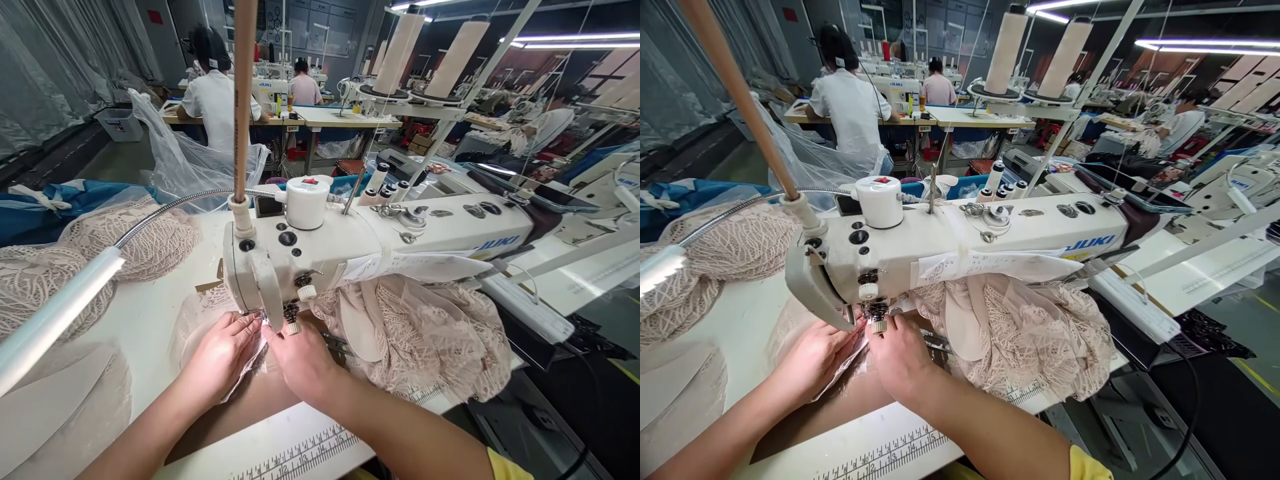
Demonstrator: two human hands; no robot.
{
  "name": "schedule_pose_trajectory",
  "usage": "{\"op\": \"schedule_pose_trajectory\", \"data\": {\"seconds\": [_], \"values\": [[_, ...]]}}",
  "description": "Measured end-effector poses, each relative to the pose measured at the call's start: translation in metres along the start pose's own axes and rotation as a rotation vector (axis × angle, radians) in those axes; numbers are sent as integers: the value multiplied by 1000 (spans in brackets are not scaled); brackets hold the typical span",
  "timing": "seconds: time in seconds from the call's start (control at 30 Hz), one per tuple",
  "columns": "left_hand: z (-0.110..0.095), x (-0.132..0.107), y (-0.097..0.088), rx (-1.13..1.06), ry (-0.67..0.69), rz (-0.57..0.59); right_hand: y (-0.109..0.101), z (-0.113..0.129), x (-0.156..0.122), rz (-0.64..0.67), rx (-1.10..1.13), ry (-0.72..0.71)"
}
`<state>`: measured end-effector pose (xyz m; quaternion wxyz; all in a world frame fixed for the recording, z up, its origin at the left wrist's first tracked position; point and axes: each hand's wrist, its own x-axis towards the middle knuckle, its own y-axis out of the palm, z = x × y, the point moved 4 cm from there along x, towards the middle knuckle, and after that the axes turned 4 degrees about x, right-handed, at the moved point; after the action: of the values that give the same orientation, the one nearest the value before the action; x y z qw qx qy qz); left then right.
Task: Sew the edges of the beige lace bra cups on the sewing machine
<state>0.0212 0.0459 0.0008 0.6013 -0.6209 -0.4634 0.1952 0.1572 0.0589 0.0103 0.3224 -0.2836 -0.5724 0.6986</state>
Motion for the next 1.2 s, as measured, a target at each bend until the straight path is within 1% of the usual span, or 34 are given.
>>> {"op": "schedule_pose_trajectory", "data": {"seconds": [0.13, 0.27, 0.37, 0.43, 0.53, 0.6, 0.67, 0.77, 0.8, 0.83, 0.87, 0.9, 0.97, 1.0, 1.03, 1.13, 1.17, 1.2], "values": [[5, 3, 1, 18, -44, 21, 5, -3, -1, -33, 13, -17], [8, 2, -1, 68, -131, -3, 8, -5, -3, -69, 25, -27], [10, -1, -1, 135, -173, 25, 8, -6, -5, -76, 26, -35], [12, -3, 0, 180, -229, 45, 9, -6, -7, -92, 32, -50], [18, -5, 0, 208, -346, 72, 11, -8, -10, -170, 66, -93], [19, -10, -4, 179, -397, 104, 12, -10, -13, -236, 114, -142], [14, -18, -11, 79, -365, 167, 12, -12, -15, -293, 172, -198], [-8, -36, -25, -194, -171, 307, 10, -14, -19, -338, 248, -297], [-14, -41, -30, -282, -123, 331, 9, -13, -21, -339, 258, -331], [-18, -45, -35, -351, -109, 326, 8, -13, -21, -332, 259, -360], [-19, -48, -40, -398, -132, 292, 8, -11, -22, -319, 250, -385], [-17, -48, -43, -416, -188, 235, 8, -10, -23, -301, 234, -407], [-6, -45, -45, -365, -332, 117, 8, -7, -23, -261, 195, -437], [0, -41, -43, -307, -393, 93, 8, -6, -23, -243, 174, -443], [5, -37, -40, -246, -439, 103, 9, -5, -24, -229, 155, -442], [15, -22, -31, -140, -477, 234, 10, -7, -24, -218, 110, -414], [17, -19, -30, -131, -484, 261, 10, -8, -24, -216, 101, -405], [19, -16, -33, -118, -498, 260, 10, -9, -25, -214, 96, -398]]}}
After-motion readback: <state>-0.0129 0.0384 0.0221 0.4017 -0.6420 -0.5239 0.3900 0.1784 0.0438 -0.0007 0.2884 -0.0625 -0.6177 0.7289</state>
